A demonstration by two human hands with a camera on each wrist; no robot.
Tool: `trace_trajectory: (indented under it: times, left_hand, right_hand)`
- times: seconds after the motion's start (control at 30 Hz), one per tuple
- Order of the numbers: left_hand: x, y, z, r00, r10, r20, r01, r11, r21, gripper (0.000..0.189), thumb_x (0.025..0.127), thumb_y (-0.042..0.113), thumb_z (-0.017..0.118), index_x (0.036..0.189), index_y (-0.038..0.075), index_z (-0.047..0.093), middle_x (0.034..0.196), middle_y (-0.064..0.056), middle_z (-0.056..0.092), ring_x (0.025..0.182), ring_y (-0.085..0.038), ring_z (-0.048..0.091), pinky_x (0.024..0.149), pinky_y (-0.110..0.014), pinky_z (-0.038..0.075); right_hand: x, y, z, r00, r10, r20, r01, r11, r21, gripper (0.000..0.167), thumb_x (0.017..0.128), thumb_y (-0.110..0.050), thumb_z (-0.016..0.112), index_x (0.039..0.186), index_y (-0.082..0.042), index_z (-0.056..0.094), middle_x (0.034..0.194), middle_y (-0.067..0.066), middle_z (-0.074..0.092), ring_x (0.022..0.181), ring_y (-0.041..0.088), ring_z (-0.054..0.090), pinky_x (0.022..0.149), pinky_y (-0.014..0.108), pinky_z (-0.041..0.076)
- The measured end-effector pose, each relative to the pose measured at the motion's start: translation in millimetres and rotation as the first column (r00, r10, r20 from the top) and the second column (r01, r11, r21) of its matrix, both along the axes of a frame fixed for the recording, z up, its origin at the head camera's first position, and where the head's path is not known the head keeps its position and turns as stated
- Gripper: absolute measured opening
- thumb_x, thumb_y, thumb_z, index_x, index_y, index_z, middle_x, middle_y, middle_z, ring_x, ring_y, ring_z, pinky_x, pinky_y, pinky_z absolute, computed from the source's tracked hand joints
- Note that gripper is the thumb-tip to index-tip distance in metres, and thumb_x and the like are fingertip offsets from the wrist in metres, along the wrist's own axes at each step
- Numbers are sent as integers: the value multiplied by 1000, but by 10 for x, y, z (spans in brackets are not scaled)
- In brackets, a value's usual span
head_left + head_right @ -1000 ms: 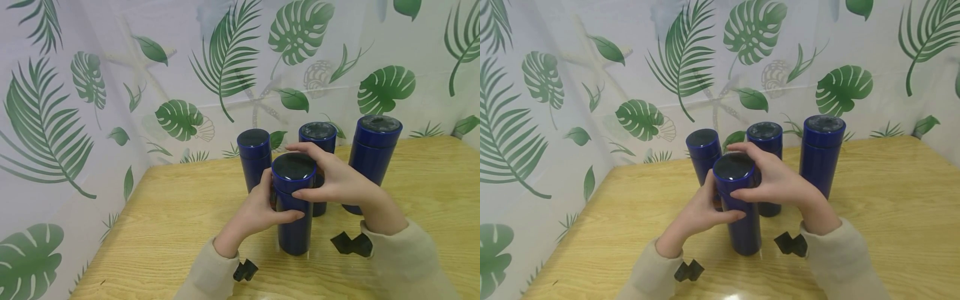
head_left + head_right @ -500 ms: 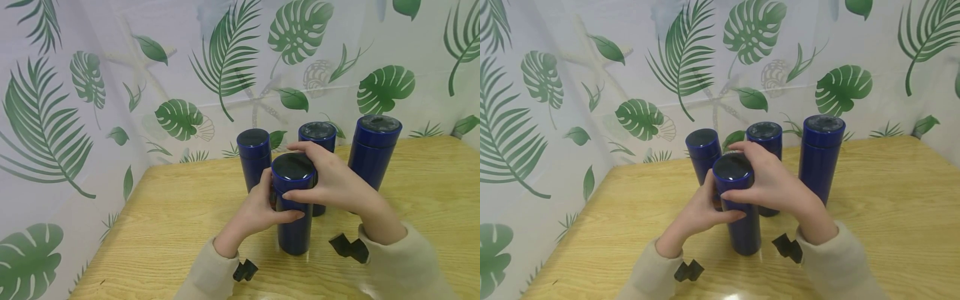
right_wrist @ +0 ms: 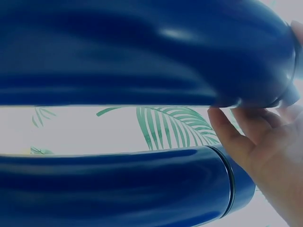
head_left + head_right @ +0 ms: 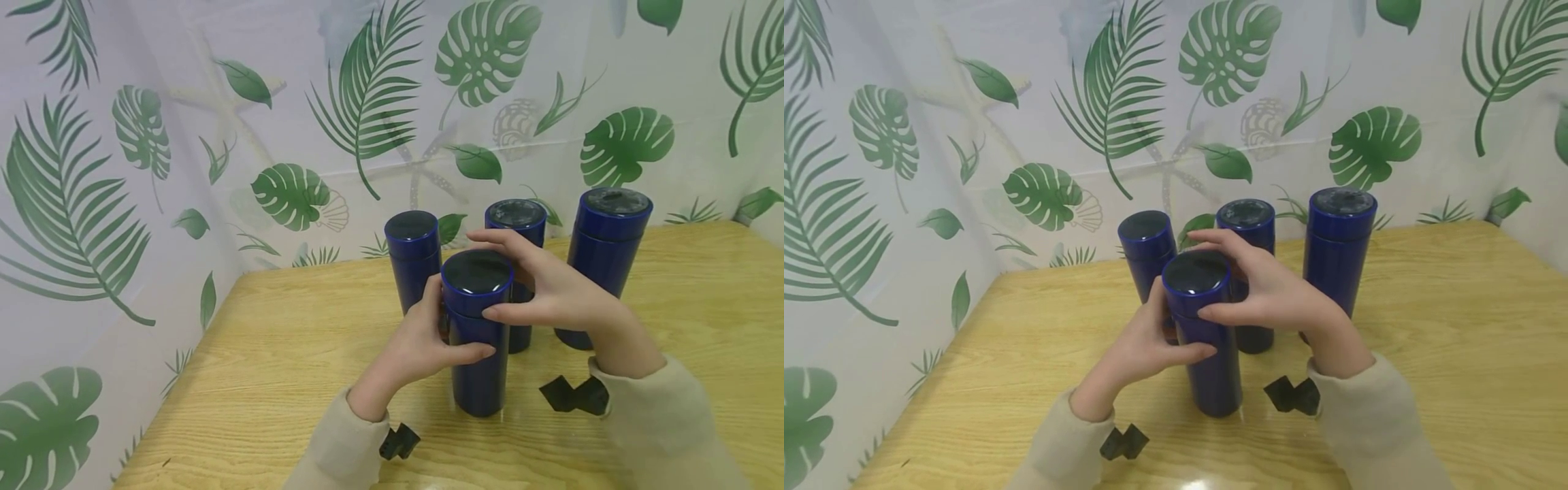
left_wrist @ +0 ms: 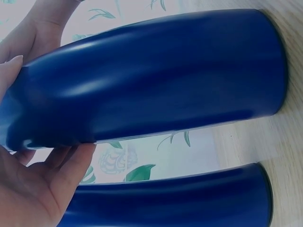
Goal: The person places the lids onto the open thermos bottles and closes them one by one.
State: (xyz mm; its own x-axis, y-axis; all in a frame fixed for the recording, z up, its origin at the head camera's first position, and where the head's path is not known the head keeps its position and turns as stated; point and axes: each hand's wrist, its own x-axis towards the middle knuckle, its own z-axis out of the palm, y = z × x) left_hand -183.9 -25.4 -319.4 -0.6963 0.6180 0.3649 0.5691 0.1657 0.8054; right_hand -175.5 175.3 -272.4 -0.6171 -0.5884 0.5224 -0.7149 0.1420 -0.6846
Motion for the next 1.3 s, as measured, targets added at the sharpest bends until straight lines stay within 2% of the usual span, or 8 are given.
trace_trajectory:
  times: [0.27,0.43,0.63,0.73,0.87,1.0,1.1,1.3]
  left_hand:
    - [-3,7,-4,1000,5,-18,-5,1000,6,80,71,16,75,130,23,22,117,1,48,91,-9,53,71,-25,45]
    - [1,13,5,999,18,-31,-18,1000,0,79,70,17,76,129,22,24,114,2,50,91,-8,53,73,-24,44]
    - [6,15,8,1000,18,-21,-18,1000,5,79,70,16,76,129,22,24,115,2,50,97,-7,52,79,-25,43]
    - [6,13,9,1000,15,-18,-15,1000,8,79,70,15,76,129,22,24,115,2,50,97,-7,52,79,-25,43]
    - [7,8,9,1000,8,-3,-8,1000,13,79,70,15,76,129,21,24,116,2,49,91,-9,54,71,-25,46]
    - [8,6,7,1000,1,5,-1,1000,13,79,70,15,76,129,22,23,116,1,48,87,-10,54,67,-25,47]
    - [8,8,7,1000,-1,0,1,1000,12,79,70,15,76,129,22,23,116,1,48,86,-10,54,65,-25,47]
    - [19,13,10,1000,12,-9,-12,1000,7,79,70,16,76,129,22,23,118,2,47,95,-8,53,75,-25,45]
  right_hand:
    - [46,-35,25,995,-96,-9,96,995,17,75,72,2,70,134,-6,29,117,12,49,100,14,54,82,22,43]
    - [104,-83,59,969,-238,-74,242,968,62,75,68,-8,76,131,-9,35,106,6,56,91,12,56,75,24,45]
    - [130,-125,73,941,-311,-130,324,941,95,74,66,-15,78,128,-8,37,98,4,58,86,11,56,72,27,46]
    - [105,-107,58,953,-277,-121,289,953,93,74,68,-14,77,129,-7,36,102,4,57,90,11,55,75,26,45]
    - [34,-39,15,994,-105,-14,105,994,31,73,72,0,70,132,-4,30,116,11,48,101,14,52,82,23,42]
    - [-23,8,-21,998,43,52,-42,999,-23,72,75,10,62,134,0,24,123,17,41,106,17,49,86,24,41]
    - [-35,10,-29,997,64,52,-62,998,-31,70,76,9,62,134,-1,24,123,17,41,108,18,49,86,25,41]
    - [-10,-8,-23,998,22,57,-20,999,-35,70,74,9,64,133,-1,27,120,18,44,104,18,51,84,25,42]
